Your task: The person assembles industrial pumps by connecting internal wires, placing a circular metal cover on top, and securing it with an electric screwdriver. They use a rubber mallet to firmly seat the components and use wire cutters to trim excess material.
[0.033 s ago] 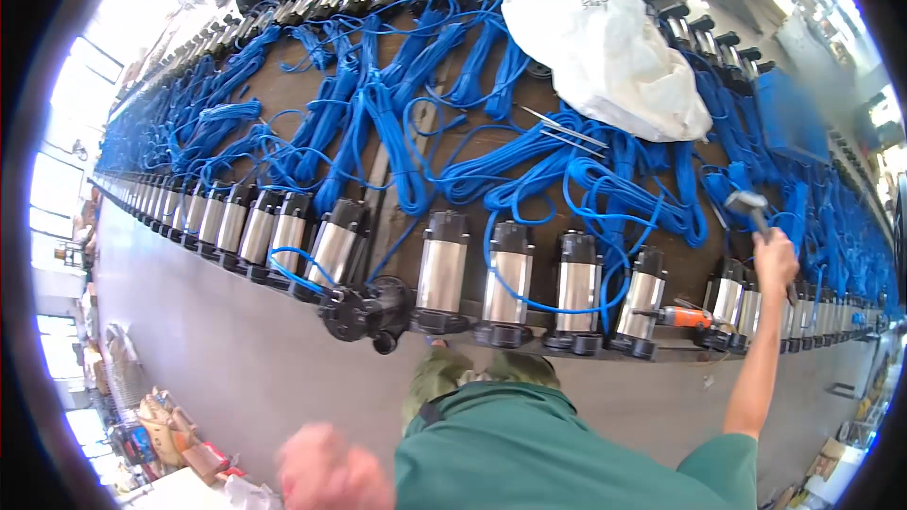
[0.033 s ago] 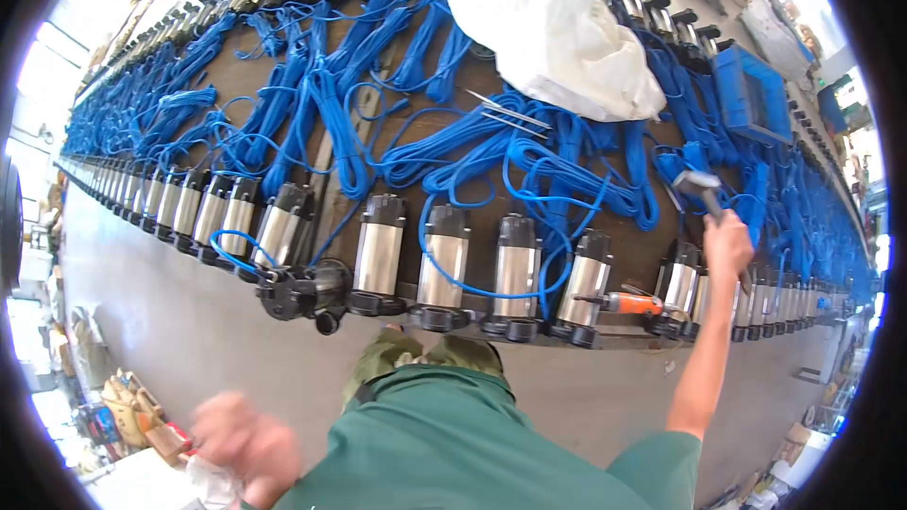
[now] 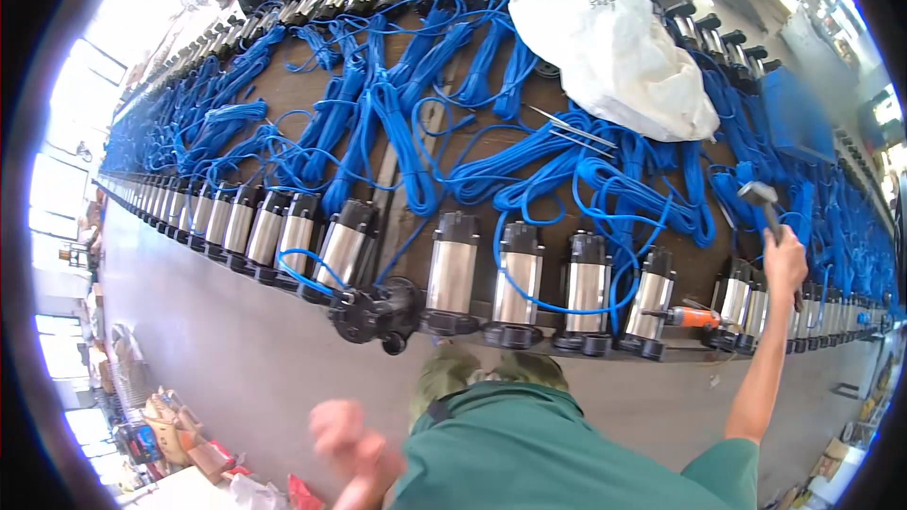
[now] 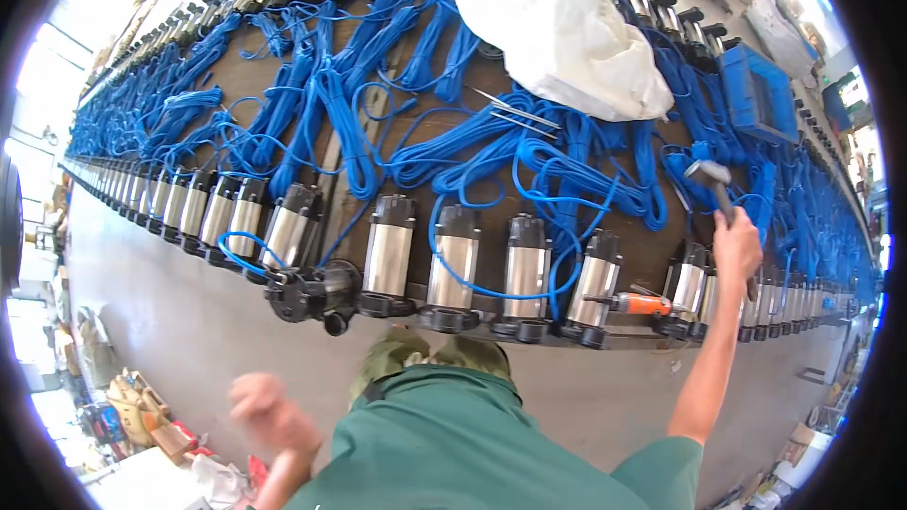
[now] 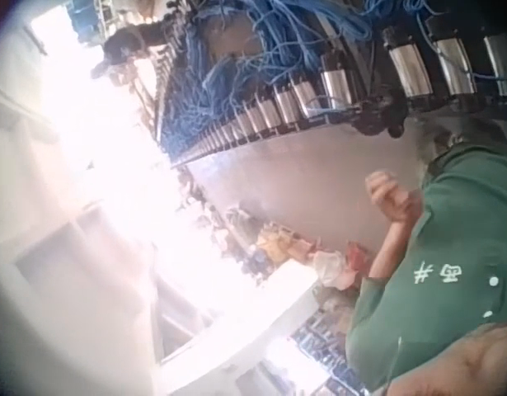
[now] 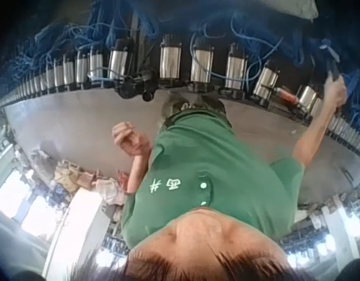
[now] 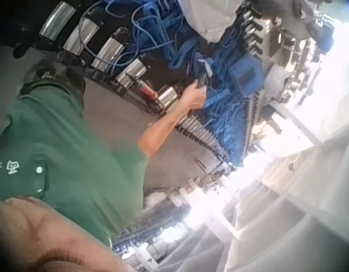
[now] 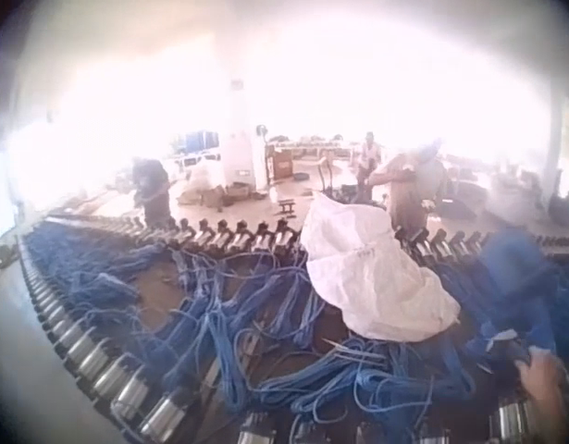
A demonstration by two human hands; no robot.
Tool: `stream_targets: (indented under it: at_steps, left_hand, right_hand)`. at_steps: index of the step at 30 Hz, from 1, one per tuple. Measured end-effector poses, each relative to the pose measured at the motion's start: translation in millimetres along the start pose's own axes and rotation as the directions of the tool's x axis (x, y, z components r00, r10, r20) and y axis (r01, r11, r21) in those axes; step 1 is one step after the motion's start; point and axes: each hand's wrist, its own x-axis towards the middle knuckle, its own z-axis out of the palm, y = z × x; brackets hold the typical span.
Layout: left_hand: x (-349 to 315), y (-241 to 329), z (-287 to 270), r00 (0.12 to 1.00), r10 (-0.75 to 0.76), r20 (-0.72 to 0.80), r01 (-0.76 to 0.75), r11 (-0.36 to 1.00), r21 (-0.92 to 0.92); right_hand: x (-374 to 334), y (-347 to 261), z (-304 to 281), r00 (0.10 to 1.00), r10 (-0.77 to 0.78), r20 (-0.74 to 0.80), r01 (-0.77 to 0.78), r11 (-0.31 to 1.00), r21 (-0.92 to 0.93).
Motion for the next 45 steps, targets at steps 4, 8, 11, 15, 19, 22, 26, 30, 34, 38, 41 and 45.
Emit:
stream_targets:
  at_steps: [4, 8, 11, 15, 19, 22, 26, 30, 34, 38, 41, 45]
  left_hand:
    - [-61, -148, 17, 0.935, -0.347, 0.075, 0.322, 0.917, 0.234]
    - [-39, -196, 69, 0.968, -0.241, -0.067, 0.249, 0.959, 0.139]
    - [-16, -209, 72, 0.961, -0.277, -0.012, 0.277, 0.959, 0.06]
    - [23, -214, 71, 0.979, -0.15, 0.134, 0.171, 0.971, -0.164]
    - [46, -233, 61, 0.969, 0.06, 0.238, -0.045, 0.997, -0.068]
    - [45, -258, 52, 0.966, -0.008, 0.257, 0.051, 0.986, -0.161]
    - [76, -265, 59, 0.891, -0.336, 0.306, 0.436, 0.819, -0.373]
    - [89, -266, 46, 0.847, -0.239, 0.474, 0.442, 0.812, -0.38]
    - [105, -255, 34, 0.666, -0.231, 0.709, 0.665, 0.615, -0.424]
    - [103, -271, 44, 0.266, -0.18, 0.947, 0.964, 0.048, -0.262]
    - [85, -285, 53, 0.157, -0.172, 0.972, 0.985, -0.049, -0.168]
    - [56, -299, 74, 0.062, -0.438, 0.897, 0.994, -0.054, -0.095]
  right_hand:
    - [-61, -80, -26, 0.951, -0.222, -0.217, 0.295, 0.861, 0.415]
    - [-110, -241, -37, 0.956, -0.29, 0.047, 0.227, 0.832, 0.507]
    - [-115, -332, 38, 0.945, -0.301, 0.13, 0.237, 0.902, 0.361]
    - [-109, -392, 129, 0.956, -0.281, 0.086, 0.241, 0.916, 0.321]
    - [-187, -457, 63, 0.936, -0.256, -0.241, 0.324, 0.895, 0.306]
    - [-272, -456, 6, 0.945, -0.295, -0.138, 0.29, 0.566, 0.772]
    - [-426, -426, -34, 0.874, -0.294, 0.387, -0.265, 0.38, 0.886]
    - [-522, -407, 21, 0.625, -0.304, 0.719, -0.715, 0.145, 0.684]
    - [-540, -395, 66, 0.323, -0.359, 0.876, -0.946, -0.149, 0.288]
    - [-545, -391, 66, 0.172, -0.401, 0.9, -0.973, -0.21, 0.093]
    - [-564, -387, 47, 0.168, -0.294, 0.941, -0.95, -0.302, 0.075]
    - [-567, -403, 13, 0.209, -0.238, 0.949, -0.918, -0.382, 0.106]
